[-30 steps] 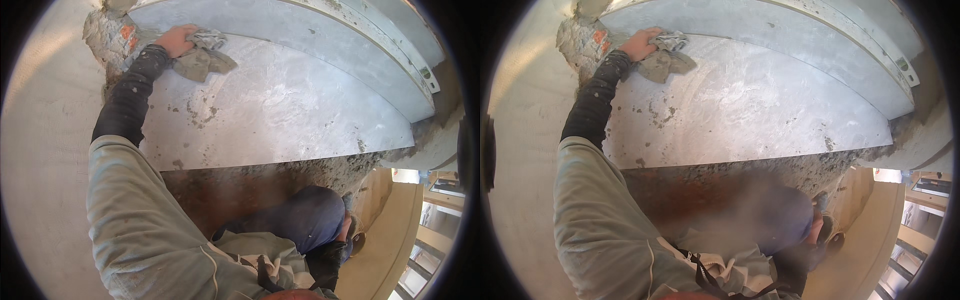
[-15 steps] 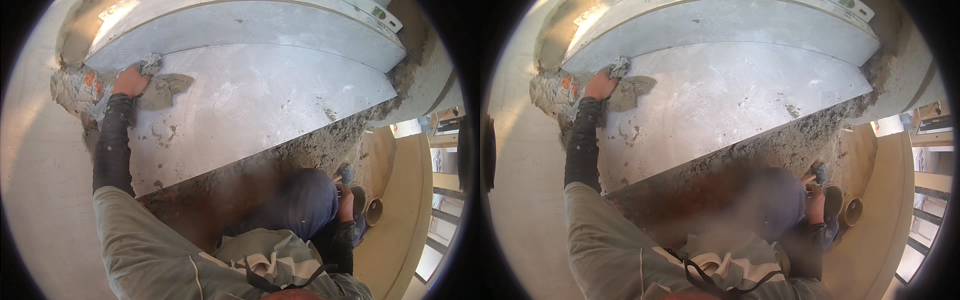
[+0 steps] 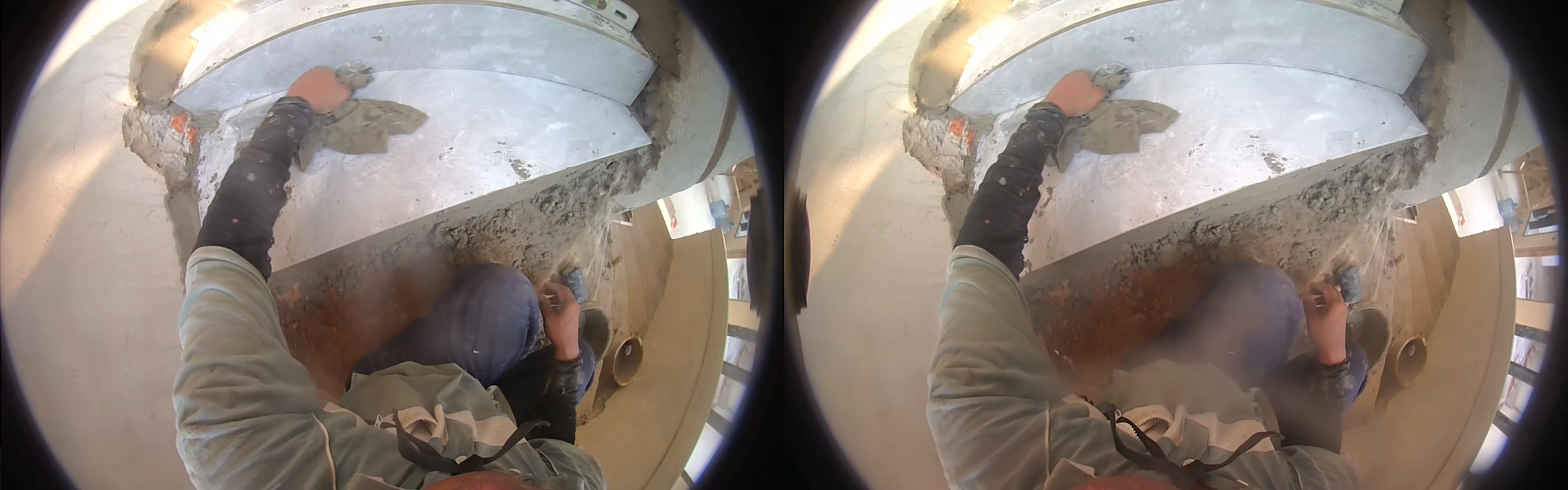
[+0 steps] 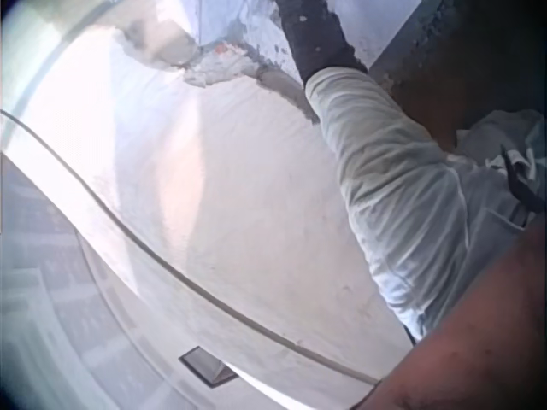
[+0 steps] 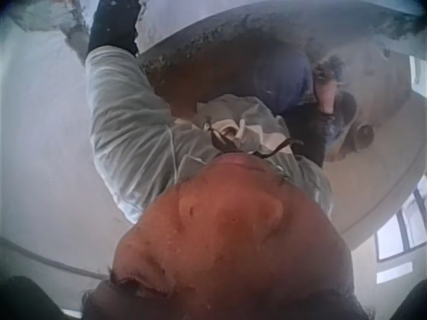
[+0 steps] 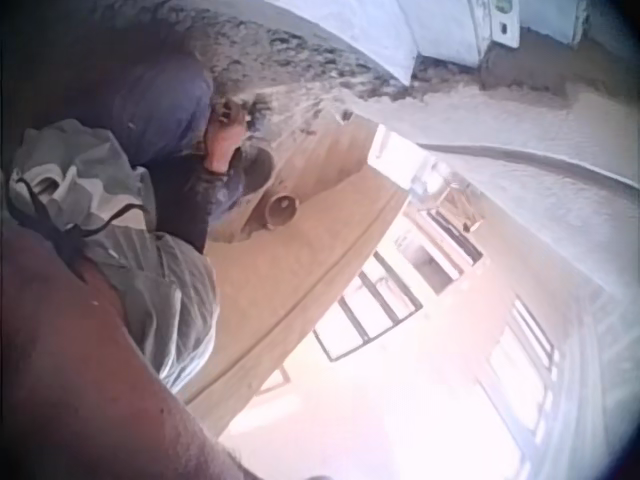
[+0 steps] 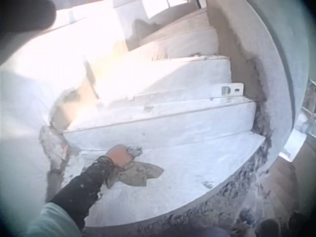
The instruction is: The person installs a stone tread on a spiral staircase by applying mortar with a trowel, positioning the tread, tapping it into place with a mallet, and wiping away excess mortar with a cloth.
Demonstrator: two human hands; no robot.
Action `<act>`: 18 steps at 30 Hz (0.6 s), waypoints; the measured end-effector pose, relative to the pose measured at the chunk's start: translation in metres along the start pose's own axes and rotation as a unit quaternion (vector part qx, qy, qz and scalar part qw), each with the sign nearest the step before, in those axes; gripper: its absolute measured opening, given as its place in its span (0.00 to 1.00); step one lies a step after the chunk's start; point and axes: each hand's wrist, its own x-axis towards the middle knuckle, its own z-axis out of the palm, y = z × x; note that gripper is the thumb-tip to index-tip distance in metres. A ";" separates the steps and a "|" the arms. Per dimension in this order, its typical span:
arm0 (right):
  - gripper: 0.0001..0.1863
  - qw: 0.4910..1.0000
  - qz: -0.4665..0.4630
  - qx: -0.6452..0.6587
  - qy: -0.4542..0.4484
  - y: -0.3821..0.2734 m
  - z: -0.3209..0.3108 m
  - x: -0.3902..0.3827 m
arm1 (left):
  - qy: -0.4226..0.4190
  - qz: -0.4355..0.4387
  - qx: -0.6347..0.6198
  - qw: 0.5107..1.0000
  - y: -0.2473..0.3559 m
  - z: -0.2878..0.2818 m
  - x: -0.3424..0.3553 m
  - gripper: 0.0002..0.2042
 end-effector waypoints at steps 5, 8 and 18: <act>0.13 1.000 0.001 0.001 0.011 0.033 -0.005 0.001 | -0.036 0.094 -0.099 0.990 0.118 0.014 0.020 0.25; 0.14 0.999 0.026 -0.021 0.003 0.057 -0.001 0.005 | 0.017 0.201 0.017 0.979 0.205 0.015 0.003 0.31; 0.16 0.994 0.064 -0.067 0.052 0.051 -0.022 -0.019 | 0.080 0.153 -0.057 0.983 0.054 0.021 0.003 0.32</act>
